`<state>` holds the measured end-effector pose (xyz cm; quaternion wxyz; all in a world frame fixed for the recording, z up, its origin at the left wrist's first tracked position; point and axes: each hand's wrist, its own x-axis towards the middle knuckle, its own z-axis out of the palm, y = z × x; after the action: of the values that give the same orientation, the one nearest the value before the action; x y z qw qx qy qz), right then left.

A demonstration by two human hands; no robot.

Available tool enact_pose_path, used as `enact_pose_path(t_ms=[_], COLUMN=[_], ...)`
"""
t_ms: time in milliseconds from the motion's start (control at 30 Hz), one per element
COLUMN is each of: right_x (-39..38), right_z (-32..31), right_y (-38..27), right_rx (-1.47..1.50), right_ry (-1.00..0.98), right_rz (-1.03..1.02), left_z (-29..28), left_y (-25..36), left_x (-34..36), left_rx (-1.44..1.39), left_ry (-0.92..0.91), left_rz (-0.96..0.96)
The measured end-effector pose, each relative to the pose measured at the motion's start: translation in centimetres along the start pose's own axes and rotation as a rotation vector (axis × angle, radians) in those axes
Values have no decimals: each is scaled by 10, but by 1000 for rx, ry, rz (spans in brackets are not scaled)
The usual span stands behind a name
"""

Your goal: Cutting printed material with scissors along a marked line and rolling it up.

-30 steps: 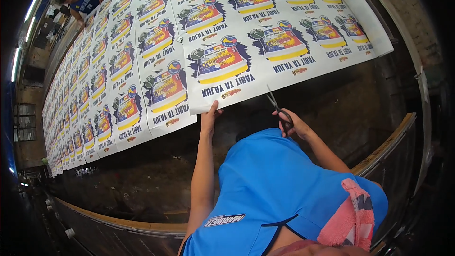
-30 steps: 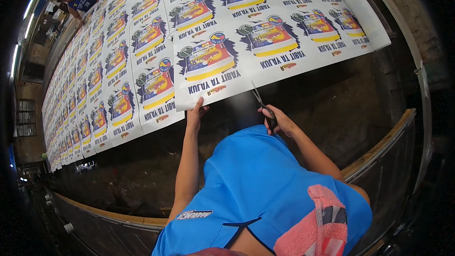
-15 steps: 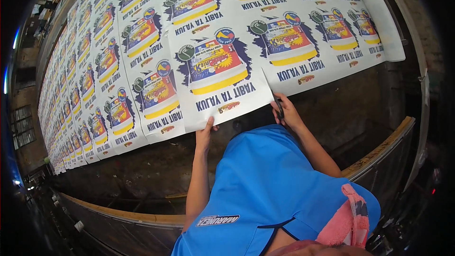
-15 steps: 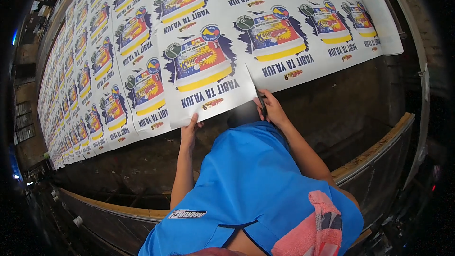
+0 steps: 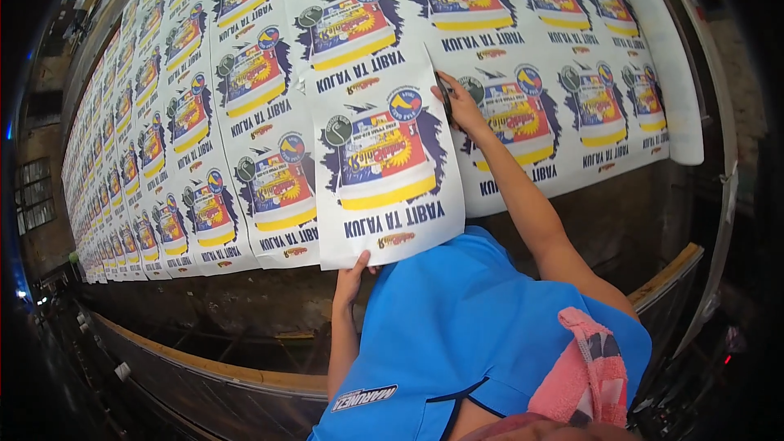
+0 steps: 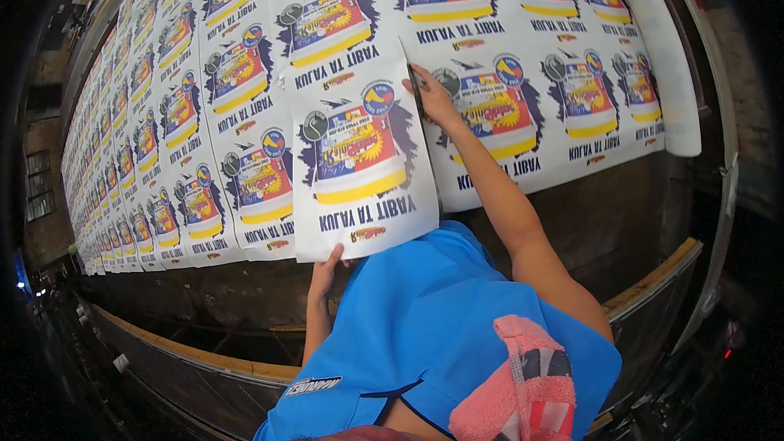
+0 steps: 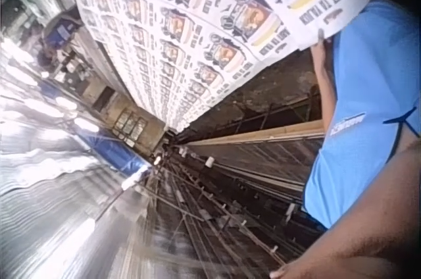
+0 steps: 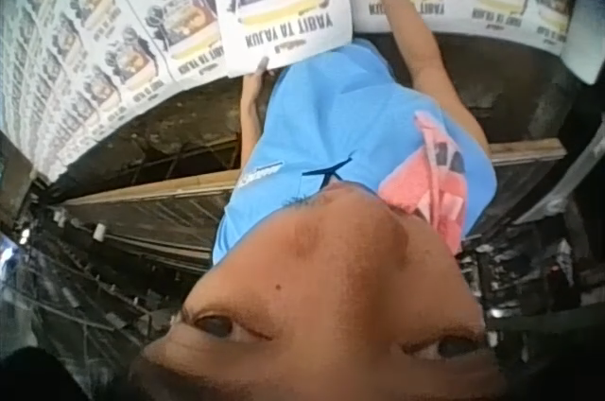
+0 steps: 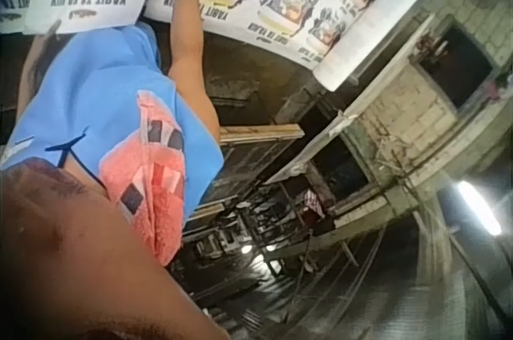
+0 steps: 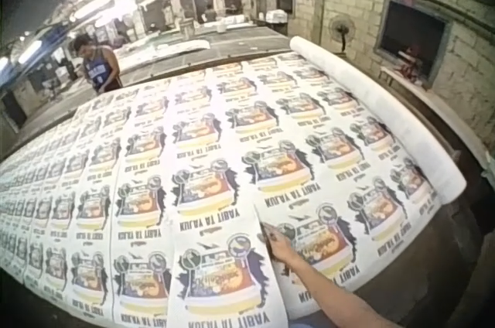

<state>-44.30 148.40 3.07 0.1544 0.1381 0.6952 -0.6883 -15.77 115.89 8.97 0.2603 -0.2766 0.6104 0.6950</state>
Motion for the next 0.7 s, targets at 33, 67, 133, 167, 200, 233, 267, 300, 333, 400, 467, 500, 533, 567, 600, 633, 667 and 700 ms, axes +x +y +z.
enact_pose_path(t_ms=[33, 67, 133, 167, 200, 233, 267, 300, 333, 400, 467, 500, 533, 567, 600, 633, 667, 700], right_x=[17, 35, 79, 101, 120, 137, 157, 179, 202, 251, 304, 317, 342, 369, 397, 429, 456, 470], right_z=[2, 3, -2, -3, 0, 1, 3, 4, 6, 11, 12, 15, 22, 19, 18, 10, 4, 18], right_y=[-12, -22, -30, -33, -42, -51, -59, -67, -76, -84, -92, -114, -111, -115, -118, -122, -123, -126], right_rx=[9, 17, 37, 6, -23, -26, -27, -37, -47, -76, -156, -277, -240, -220, -198, -226, -254, -295], right_ry=[-12, -23, -32, -31, -34, -34, -48, -52, -57, 7, 44, -3, 21, 21, 20, 50, 80, 66], right_rz=[-10, -17, -50, -59, -70, -69, -76, -75, -72, -210, -243, -12, -105, -159, -211, -280, -347, -274], left_z=[-1, -2, -1, 1, 2, 1, 1, 1, 1, 1, 6, 10, 15, 22, 27, 28, 28, 30], left_y=[0, 0, 3, 5, 5, 5, 3, 1, -1, -7, -5, -3, -2, 5, 9, 10, 10, 6], left_x=[-2, -2, -1, -2, -3, -4, -4, -4, -4, -3, -3, -6, -8, -8, -8, -4, 0, -5], left_rx=[-28, -57, -78, -97, -117, -146, -153, -159, -166, -216, -280, -300, -314, -323, -331, -337, -296, -261], left_ry=[3, 5, 6, 26, 50, 63, 74, 99, 124, 158, 206, 270, 299, 371, 444, 447, 440, 465], left_rz=[-4, -10, -22, -47, -69, -84, -74, -93, -112, -116, -134, -173, -174, -192, -212, -215, -215, -226])
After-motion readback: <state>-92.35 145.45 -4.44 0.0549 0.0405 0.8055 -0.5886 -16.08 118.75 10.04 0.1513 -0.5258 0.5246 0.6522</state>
